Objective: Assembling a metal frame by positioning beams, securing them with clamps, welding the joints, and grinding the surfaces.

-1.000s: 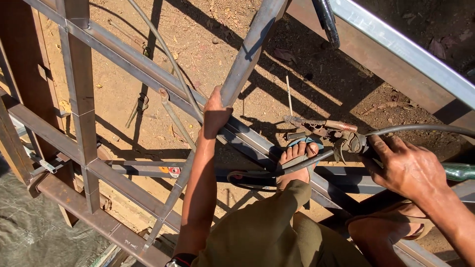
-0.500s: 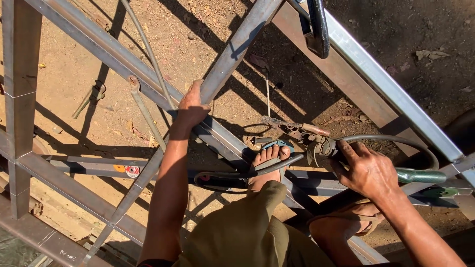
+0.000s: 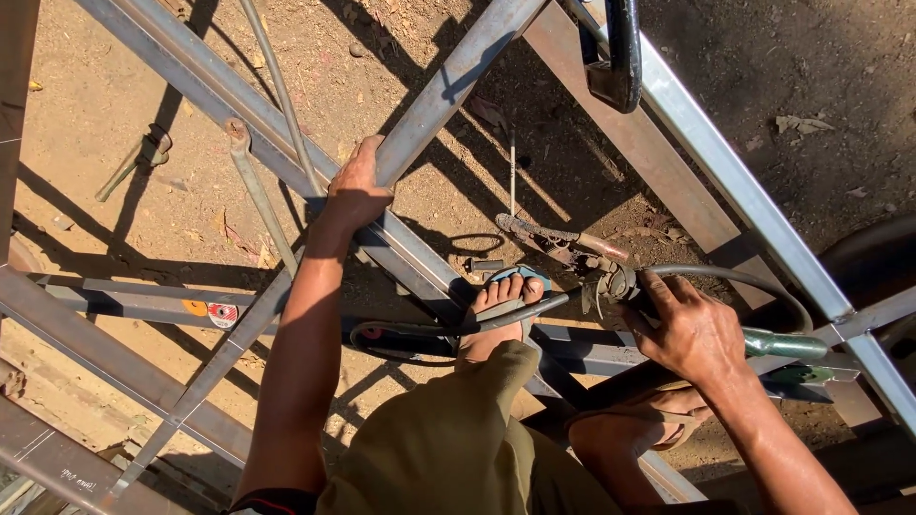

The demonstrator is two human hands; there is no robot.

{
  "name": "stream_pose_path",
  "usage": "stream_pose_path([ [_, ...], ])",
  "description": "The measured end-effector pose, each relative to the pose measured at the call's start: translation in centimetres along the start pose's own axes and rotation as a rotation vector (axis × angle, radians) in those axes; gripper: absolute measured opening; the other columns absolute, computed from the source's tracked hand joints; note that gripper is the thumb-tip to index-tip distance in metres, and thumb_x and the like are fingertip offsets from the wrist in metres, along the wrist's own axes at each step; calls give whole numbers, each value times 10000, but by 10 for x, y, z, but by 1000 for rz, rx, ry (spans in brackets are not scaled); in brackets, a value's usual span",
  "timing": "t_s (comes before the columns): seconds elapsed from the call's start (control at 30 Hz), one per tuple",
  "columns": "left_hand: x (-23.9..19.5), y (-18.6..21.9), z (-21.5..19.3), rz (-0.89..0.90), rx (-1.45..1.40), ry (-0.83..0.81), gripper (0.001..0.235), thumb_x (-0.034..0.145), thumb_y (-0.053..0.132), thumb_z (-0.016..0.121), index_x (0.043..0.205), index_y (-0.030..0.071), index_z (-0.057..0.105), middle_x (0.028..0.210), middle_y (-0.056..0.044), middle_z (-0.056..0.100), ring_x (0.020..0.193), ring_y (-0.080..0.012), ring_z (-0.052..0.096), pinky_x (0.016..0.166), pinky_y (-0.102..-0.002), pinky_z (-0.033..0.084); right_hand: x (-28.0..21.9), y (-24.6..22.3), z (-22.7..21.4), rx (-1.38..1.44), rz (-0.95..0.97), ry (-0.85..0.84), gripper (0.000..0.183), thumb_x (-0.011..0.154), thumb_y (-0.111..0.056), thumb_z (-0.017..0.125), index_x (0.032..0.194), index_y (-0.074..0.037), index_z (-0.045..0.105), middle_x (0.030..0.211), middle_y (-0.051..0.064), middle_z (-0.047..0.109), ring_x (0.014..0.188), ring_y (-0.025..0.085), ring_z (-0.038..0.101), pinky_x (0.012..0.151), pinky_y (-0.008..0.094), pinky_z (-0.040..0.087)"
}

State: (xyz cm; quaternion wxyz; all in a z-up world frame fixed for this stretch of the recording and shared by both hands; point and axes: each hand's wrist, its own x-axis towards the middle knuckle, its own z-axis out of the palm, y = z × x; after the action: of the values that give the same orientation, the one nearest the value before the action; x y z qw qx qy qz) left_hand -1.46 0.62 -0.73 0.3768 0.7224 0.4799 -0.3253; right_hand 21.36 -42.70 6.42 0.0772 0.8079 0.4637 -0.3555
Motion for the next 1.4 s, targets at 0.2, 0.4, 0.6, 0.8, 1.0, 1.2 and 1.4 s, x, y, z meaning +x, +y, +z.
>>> stream_pose_path([
  [0.2, 17, -23, 12, 61, 61, 75, 740, 792, 91, 583, 1488, 225, 370, 1410, -216, 535, 1274, -523, 557, 1078, -665, 415, -7, -8, -30, 94, -15, -3, 760, 792, -545, 649, 1469, -208, 576, 1147, 216, 730, 866, 363, 802, 670, 419, 694],
  [0.4, 0, -6, 4, 63, 46, 63, 751, 787, 58, 590, 1489, 209, 371, 1426, -223, 522, 1282, -535, 546, 1075, -670, 414, -5, -2, -10, 100, -9, 22, 745, 800, -561, 644, 1455, -208, 600, 1153, 223, 739, 772, 331, 809, 622, 379, 675],
  [0.6, 1, -7, 3, 73, 62, 69, 733, 806, 71, 597, 1492, 191, 367, 1433, -235, 510, 1291, -542, 533, 1081, -677, 408, -7, -2, -11, 96, -9, 34, 734, 835, -602, 624, 1449, -201, 607, 1154, 234, 743, 715, 306, 806, 591, 351, 673],
  [0.8, 0, -6, 2, 87, 61, 64, 740, 822, 17, 575, 1512, 163, 351, 1450, -248, 489, 1302, -538, 524, 1096, -678, 394, -9, -8, -23, 121, -4, 56, 681, 853, -588, 639, 1395, -175, 648, 1120, 234, 751, 639, 292, 786, 544, 344, 652],
  [1.0, -12, 3, -2, 72, 47, 86, 802, 798, -57, 595, 1532, 137, 339, 1449, -254, 497, 1283, -525, 544, 1072, -672, 409, -8, 5, -3, 102, -15, 75, 692, 837, -615, 659, 1399, -211, 648, 1118, 177, 752, 623, 253, 776, 512, 316, 628],
  [1.2, -17, 11, -8, 76, 53, 86, 782, 819, -78, 616, 1527, 117, 347, 1407, -250, 522, 1281, -516, 548, 1075, -663, 412, -18, 6, -20, 241, -20, 172, 604, 836, -508, 739, 1322, -153, 695, 1047, 158, 749, 806, 363, 770, 678, 441, 636],
  [1.4, -2, 1, -5, 96, 54, 88, 730, 829, -36, 647, 1503, 126, 418, 1373, -219, 557, 1251, -485, 580, 1047, -650, 440, -49, 21, -49, 381, 10, 207, 604, 790, -460, 780, 1304, -149, 713, 1047, 172, 748, 910, 424, 744, 743, 508, 607],
])
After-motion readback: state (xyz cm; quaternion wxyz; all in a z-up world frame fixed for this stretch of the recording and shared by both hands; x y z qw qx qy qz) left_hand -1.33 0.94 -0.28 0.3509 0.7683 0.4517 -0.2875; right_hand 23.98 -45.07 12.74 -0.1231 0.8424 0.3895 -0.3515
